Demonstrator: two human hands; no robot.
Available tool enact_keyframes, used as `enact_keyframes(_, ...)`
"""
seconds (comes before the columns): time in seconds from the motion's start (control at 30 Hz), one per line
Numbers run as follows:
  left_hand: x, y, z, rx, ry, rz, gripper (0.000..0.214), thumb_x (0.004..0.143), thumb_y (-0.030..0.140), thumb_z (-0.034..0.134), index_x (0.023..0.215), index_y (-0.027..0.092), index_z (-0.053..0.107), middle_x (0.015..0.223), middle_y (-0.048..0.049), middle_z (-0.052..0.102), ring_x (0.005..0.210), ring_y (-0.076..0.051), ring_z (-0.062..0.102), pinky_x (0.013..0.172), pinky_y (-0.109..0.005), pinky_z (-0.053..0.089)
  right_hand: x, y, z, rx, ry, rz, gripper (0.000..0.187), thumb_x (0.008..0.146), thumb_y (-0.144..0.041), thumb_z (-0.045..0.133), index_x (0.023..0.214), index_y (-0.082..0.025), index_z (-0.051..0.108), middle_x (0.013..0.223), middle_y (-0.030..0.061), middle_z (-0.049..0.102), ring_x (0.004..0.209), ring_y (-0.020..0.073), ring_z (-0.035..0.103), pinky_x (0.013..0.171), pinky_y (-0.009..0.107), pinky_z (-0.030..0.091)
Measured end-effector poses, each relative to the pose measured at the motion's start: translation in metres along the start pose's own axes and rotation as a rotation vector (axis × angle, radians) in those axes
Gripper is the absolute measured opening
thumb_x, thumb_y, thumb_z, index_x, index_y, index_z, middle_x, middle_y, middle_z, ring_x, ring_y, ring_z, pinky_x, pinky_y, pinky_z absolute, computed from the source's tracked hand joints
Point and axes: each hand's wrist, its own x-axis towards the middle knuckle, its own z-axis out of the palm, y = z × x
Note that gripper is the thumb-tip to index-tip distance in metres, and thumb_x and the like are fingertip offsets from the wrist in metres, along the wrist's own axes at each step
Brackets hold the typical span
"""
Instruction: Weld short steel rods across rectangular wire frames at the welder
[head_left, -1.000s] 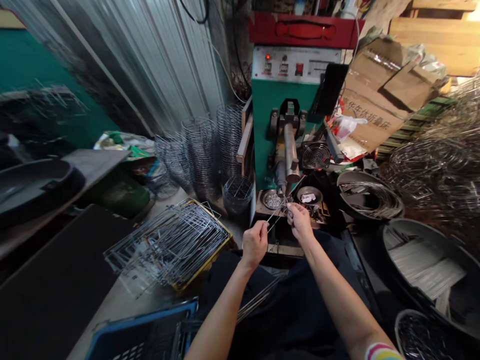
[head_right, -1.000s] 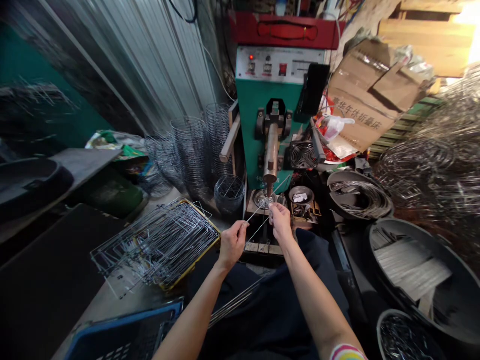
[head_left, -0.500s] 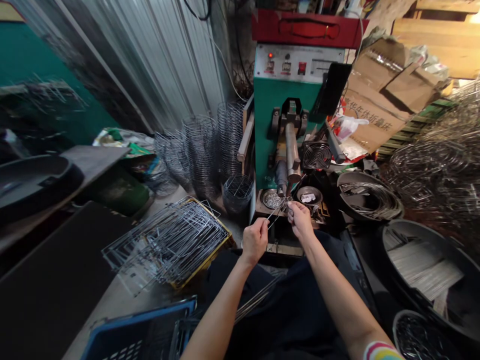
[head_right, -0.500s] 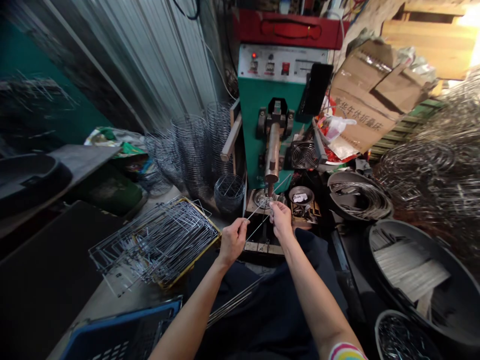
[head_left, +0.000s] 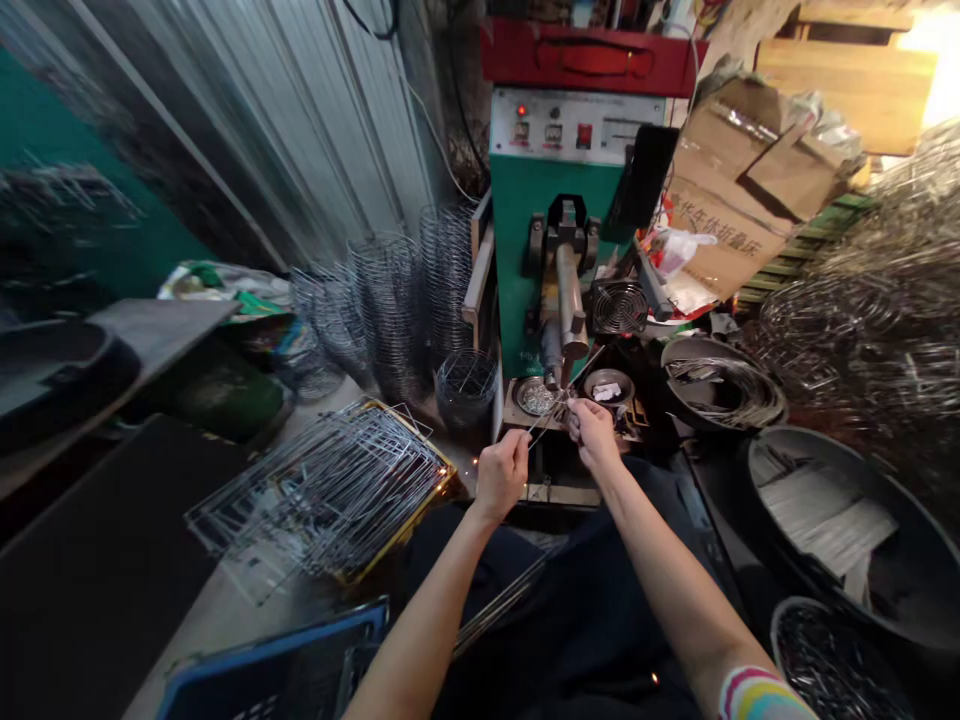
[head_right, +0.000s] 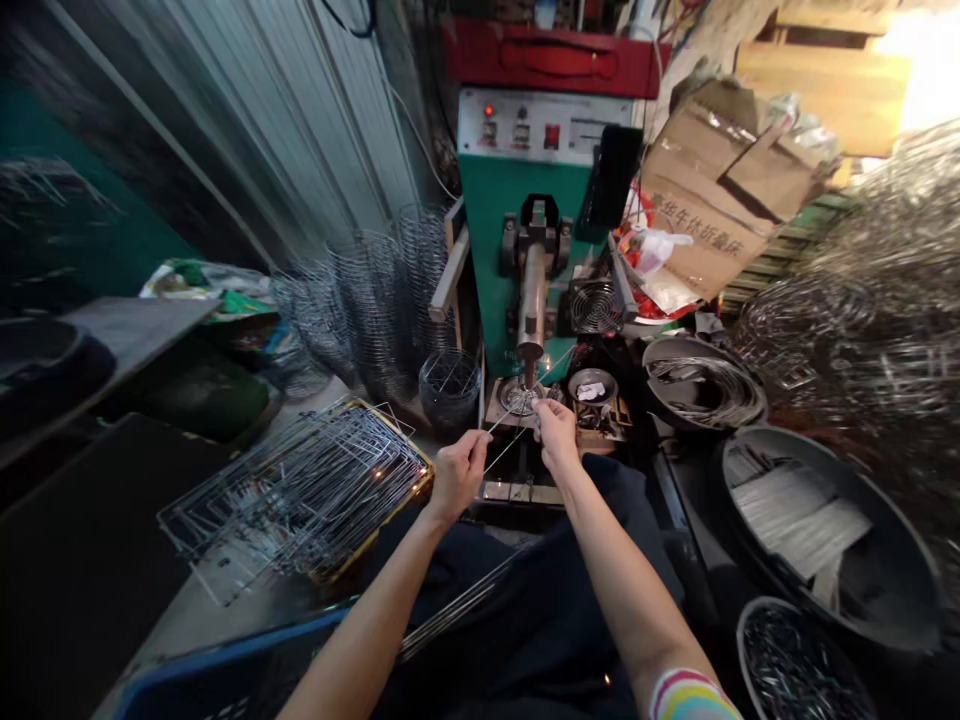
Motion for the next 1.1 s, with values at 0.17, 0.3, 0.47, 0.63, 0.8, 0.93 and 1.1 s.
enact_keyframes(0.17, 0.02, -0.007, 0.01, -0.03, -0.002, 0.074, 0.026, 0.098, 0.027, 0.044, 0.089, 0.017, 0.067, 0.074, -0.0055, 0.07, 0.063, -0.014, 0.063, 0.064, -0.023, 0.042, 0.011, -0.008, -0.006, -0.015, 0.023, -0.018, 0.03, 0.061, -0.036, 0.075, 0.059, -0.02, 0.05, 0.04, -0.0111, 0.036, 0.032, 0.0032, 0.028, 0.031, 0.017, 0.02)
enact_keyframes(0.3, 0.037, -0.016, 0.01, -0.03, -0.029, 0.105, 0.029, 0.097, 0.028, 0.045, 0.081, 0.017, 0.066, 0.065, -0.0036, 0.064, 0.056, -0.013, 0.057, 0.058, -0.022, 0.038, 0.021, -0.01, -0.006, -0.013, 0.027, -0.008, 0.029, 0.061, -0.036, 0.073, 0.059, -0.02, 0.049, 0.039, -0.0115, 0.035, 0.031, 0.0035, 0.027, 0.03, 0.017, 0.019)
enact_keyframes(0.47, 0.05, -0.025, 0.003, -0.045, -0.065, 0.111, 0.026, 0.095, 0.028, 0.047, 0.082, 0.016, 0.066, 0.067, -0.0035, 0.065, 0.057, -0.012, 0.056, 0.058, -0.022, 0.038, 0.024, -0.006, -0.005, -0.014, 0.029, -0.016, 0.029, 0.062, -0.035, 0.073, 0.059, -0.02, 0.048, 0.04, -0.0115, 0.036, 0.031, 0.0034, 0.028, 0.03, 0.017, 0.02)
enact_keyframes(0.63, 0.059, -0.031, -0.004, -0.068, -0.111, 0.123, 0.025, 0.094, 0.03, 0.049, 0.087, 0.016, 0.068, 0.07, -0.004, 0.068, 0.061, -0.013, 0.059, 0.062, -0.022, 0.042, 0.024, -0.004, -0.005, -0.026, 0.023, -0.03, 0.028, 0.063, -0.035, 0.073, 0.059, -0.02, 0.049, 0.04, -0.0114, 0.036, 0.032, 0.0036, 0.029, 0.03, 0.017, 0.022)
enact_keyframes(0.8, 0.059, -0.035, -0.005, -0.086, -0.139, 0.112, 0.026, 0.094, 0.032, 0.05, 0.088, 0.016, 0.069, 0.07, -0.0036, 0.068, 0.06, -0.013, 0.058, 0.061, -0.022, 0.041, 0.025, 0.0, -0.008, -0.037, 0.02, -0.011, 0.026, 0.065, -0.036, 0.073, 0.062, -0.019, 0.053, 0.04, -0.0104, 0.037, 0.033, 0.0037, 0.029, 0.031, 0.017, 0.021)
enact_keyframes(0.93, 0.061, -0.036, -0.005, -0.118, -0.153, 0.096, 0.028, 0.094, 0.033, 0.05, 0.087, 0.015, 0.07, 0.073, -0.0038, 0.07, 0.063, -0.013, 0.059, 0.062, -0.021, 0.042, 0.027, -0.006, -0.01, -0.043, -0.002, 0.006, 0.027, 0.064, -0.036, 0.075, 0.062, -0.018, 0.055, 0.042, -0.0094, 0.039, 0.034, 0.0037, 0.03, 0.031, 0.017, 0.021)
enact_keyframes(1.1, 0.055, -0.029, -0.005, -0.083, -0.153, 0.121, 0.029, 0.093, 0.032, 0.049, 0.083, 0.015, 0.069, 0.067, -0.0025, 0.066, 0.059, -0.012, 0.056, 0.06, -0.022, 0.04, 0.003, -0.012, -0.021, -0.158, -0.077, 0.029, 0.041, 0.066, -0.051, 0.076, 0.061, -0.019, 0.05, 0.044, -0.0082, 0.04, 0.037, 0.0043, 0.031, 0.034, 0.017, 0.023)
